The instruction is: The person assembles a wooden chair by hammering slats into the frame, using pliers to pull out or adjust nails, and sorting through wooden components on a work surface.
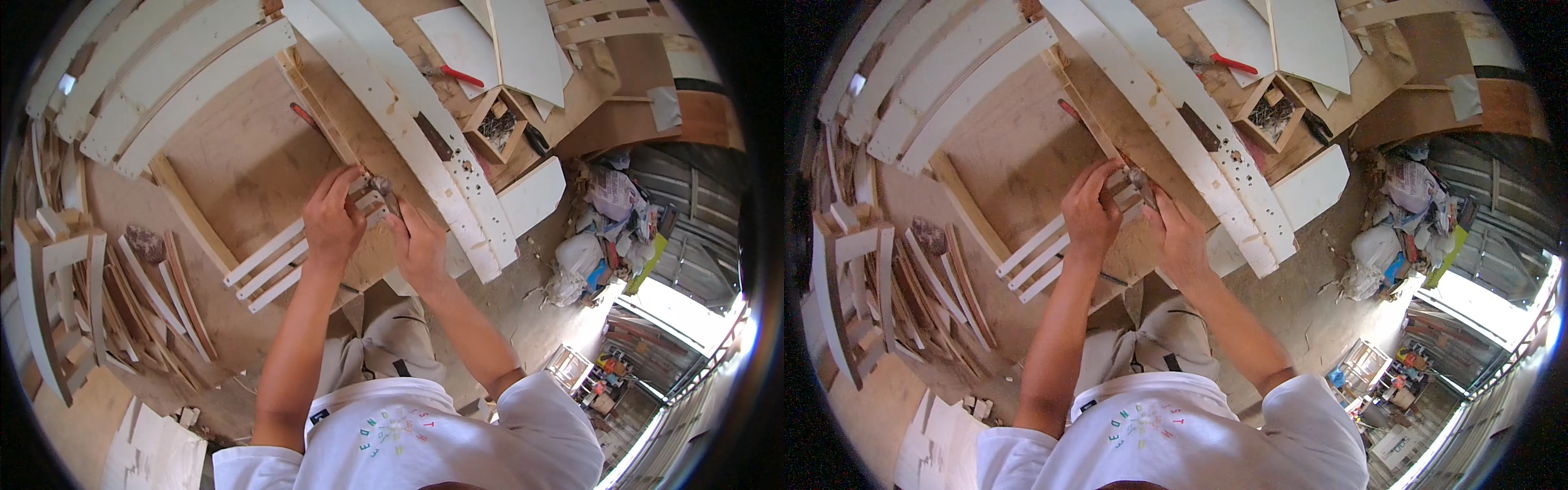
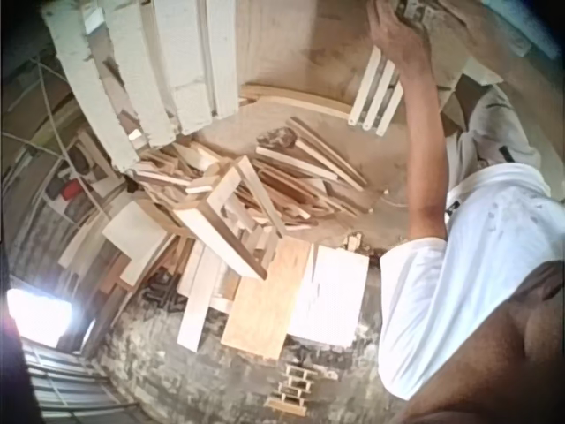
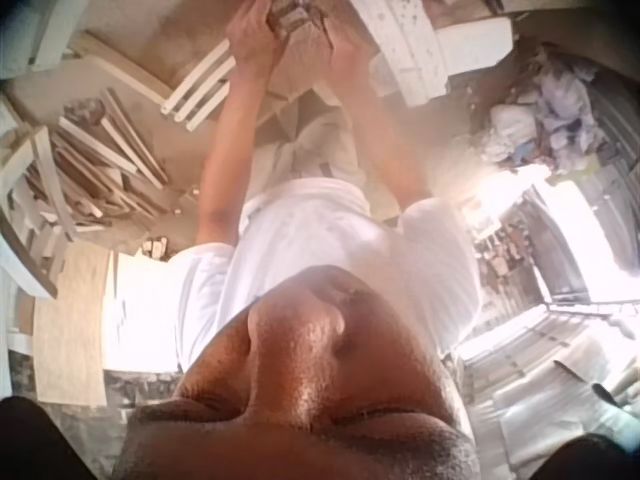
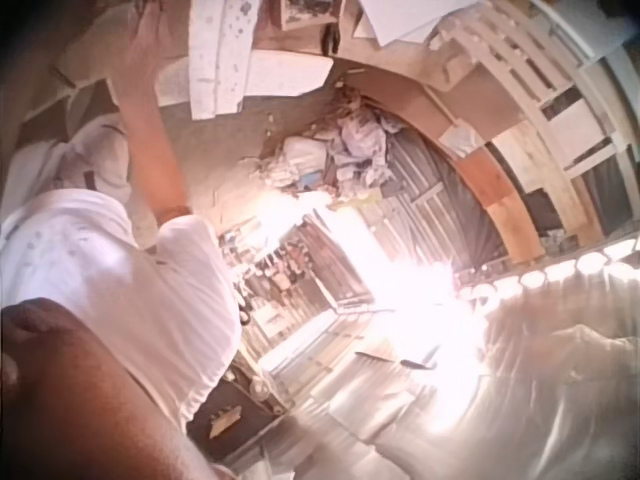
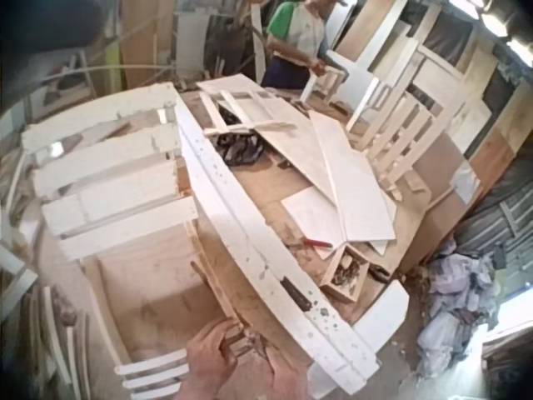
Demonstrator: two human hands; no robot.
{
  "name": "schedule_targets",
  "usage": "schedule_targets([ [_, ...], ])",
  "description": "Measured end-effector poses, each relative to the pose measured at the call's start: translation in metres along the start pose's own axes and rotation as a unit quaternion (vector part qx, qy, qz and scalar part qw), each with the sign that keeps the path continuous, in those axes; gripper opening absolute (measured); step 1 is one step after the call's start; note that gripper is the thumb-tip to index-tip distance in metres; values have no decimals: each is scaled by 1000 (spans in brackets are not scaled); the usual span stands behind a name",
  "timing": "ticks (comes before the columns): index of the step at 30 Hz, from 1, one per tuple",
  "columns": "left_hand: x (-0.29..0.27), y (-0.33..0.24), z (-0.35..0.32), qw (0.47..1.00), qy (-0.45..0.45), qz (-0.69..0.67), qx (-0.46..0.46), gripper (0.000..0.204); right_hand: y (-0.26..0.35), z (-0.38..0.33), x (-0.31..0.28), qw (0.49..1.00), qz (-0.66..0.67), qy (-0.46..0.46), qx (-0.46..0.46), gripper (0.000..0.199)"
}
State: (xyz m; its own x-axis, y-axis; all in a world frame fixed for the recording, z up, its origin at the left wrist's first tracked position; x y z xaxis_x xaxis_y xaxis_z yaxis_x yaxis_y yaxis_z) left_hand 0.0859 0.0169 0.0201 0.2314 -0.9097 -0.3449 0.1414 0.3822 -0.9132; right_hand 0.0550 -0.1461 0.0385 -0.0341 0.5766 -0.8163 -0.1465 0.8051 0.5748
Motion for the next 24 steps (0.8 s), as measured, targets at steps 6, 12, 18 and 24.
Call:
schedule_targets([
  [6, 1, 0, 0, 1000, -3, 5, 4, 44, 10, -8, -34, 992, 110, -38, 56, 41],
  [12, 6, -4, -1, 999, 21, -12, 29, 30, -20, -6, -8, 951, 253, 20, 175, 41],
  [18, 7, 0, -2, 999, -2, -10, 45, 24, -35, -12, 12, 926, 275, 36, 255, 39],
  [24, 7, -6, -2, 998, 24, 7, 59, 22, -37, -16, 17, 927, 275, 38, 253, 40],
])
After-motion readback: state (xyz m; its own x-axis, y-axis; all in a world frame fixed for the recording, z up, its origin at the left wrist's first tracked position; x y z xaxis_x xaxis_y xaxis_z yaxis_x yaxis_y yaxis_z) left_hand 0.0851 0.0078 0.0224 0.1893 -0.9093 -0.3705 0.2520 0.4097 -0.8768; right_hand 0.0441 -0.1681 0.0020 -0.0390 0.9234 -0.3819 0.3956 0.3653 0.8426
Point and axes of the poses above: each hand's wrist, its own z-axis towards the middle knuckle, its own x-axis out of the palm, y = z × x, the point moved 9 cm from there along z, towards the middle knuckle, and after that the axes turned 8 degrees about -z, right-handed, at the moved point
